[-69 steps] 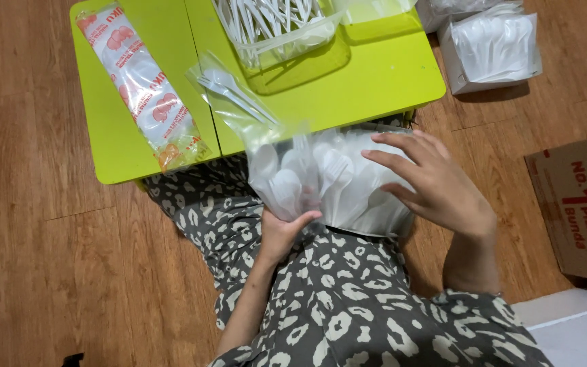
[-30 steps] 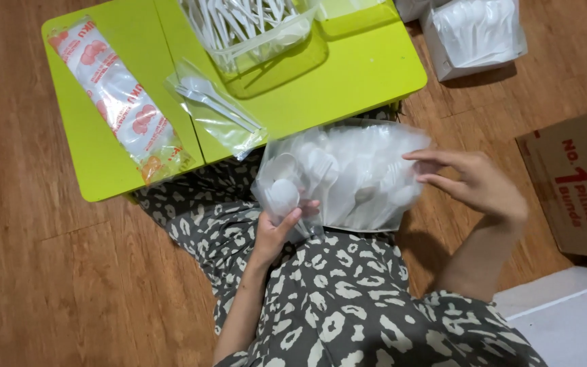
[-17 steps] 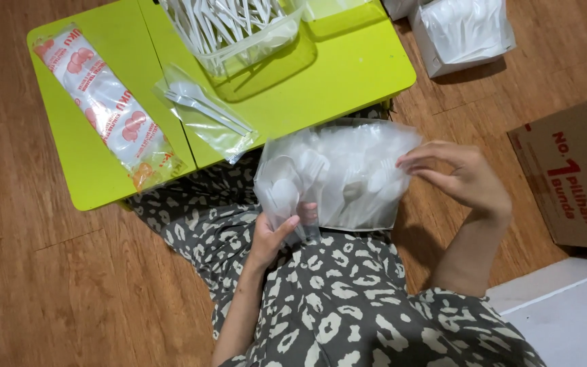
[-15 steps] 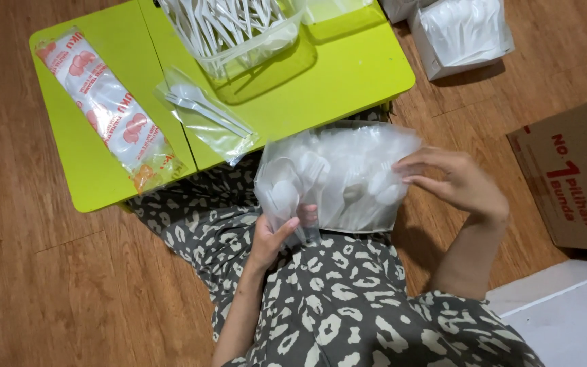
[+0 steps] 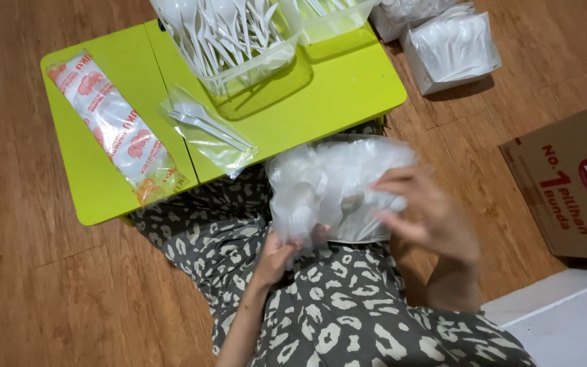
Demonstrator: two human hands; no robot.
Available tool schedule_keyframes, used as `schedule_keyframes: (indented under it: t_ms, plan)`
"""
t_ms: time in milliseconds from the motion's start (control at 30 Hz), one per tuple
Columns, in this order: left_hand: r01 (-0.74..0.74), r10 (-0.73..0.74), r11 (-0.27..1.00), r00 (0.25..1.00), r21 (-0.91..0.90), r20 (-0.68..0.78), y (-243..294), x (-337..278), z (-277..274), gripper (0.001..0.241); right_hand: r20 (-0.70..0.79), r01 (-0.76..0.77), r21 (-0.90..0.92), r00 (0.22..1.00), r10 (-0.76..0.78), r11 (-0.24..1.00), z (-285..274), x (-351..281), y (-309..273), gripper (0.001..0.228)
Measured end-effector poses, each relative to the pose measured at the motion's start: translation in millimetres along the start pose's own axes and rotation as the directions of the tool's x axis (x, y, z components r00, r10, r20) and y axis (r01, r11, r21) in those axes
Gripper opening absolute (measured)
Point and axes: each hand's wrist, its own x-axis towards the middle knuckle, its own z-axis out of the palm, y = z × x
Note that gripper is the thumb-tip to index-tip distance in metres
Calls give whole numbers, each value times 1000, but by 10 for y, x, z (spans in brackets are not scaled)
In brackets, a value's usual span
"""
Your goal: The person is sorting plastic spoons and forks from containers and placing them into plastic bags while sitting on the floor.
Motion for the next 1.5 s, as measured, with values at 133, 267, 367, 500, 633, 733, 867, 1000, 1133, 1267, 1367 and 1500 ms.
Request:
schedule_keyframes:
  t_ms: [133, 267, 367, 500, 633, 733, 867, 1000, 1133, 1267, 1367, 1500]
  plan:
    - [-4, -9, 985, 997, 171, 73, -709, -138, -410, 28, 311, 50, 164, 945, -100, 985, 267, 221, -311, 62]
    - [-30, 7, 964, 996, 266, 86, -671, -166, -366, 21, 317, 70, 220, 938, -139, 973, 608, 158, -155, 49]
    - [0, -9, 957, 1000, 291, 30, -287, -115, -115, 25, 283, -2, 273, 956, -78, 962, 639, 94, -133, 48]
    - [-46, 34, 919, 999, 392, 36, -619, -89, -366, 18, 275, -74, 388, 961, -39, 919, 552, 19, 164, 43]
    - [-120, 130, 894, 991, 431, 6, -189, 36, -94, 51, 265, -274, 446, 950, 166, 852, 173, -10, 404, 49]
    - [-101, 167, 801, 984, 590, -60, -140, 25, -127, 33, 264, -379, 385, 919, 294, 841, -142, -93, 461, 56]
    - [35, 99, 821, 974, 571, -203, -194, 27, -163, 53, 237, -395, 321, 914, 330, 861, -340, -203, 464, 52]
    - [67, 57, 861, 973, 504, -226, -242, 26, -149, 60, 160, -382, 312, 923, 349, 870, -369, -316, 584, 47]
    - [67, 31, 930, 966, 362, -258, -220, 33, -151, 40, 158, -437, 365, 899, 408, 822, -259, -336, 668, 49]
    - [79, 15, 935, 965, 346, -260, -206, 34, -129, 36, 191, -439, 554, 894, 406, 707, -109, -373, 800, 58]
    - [83, 15, 911, 972, 403, -234, -129, 68, -53, 23, 175, -405, 613, 907, 383, 679, -11, -362, 891, 64]
    - [58, 24, 917, 979, 394, -201, -178, 85, -83, 21, 169, -445, 618, 880, 443, 648, 53, -404, 939, 65]
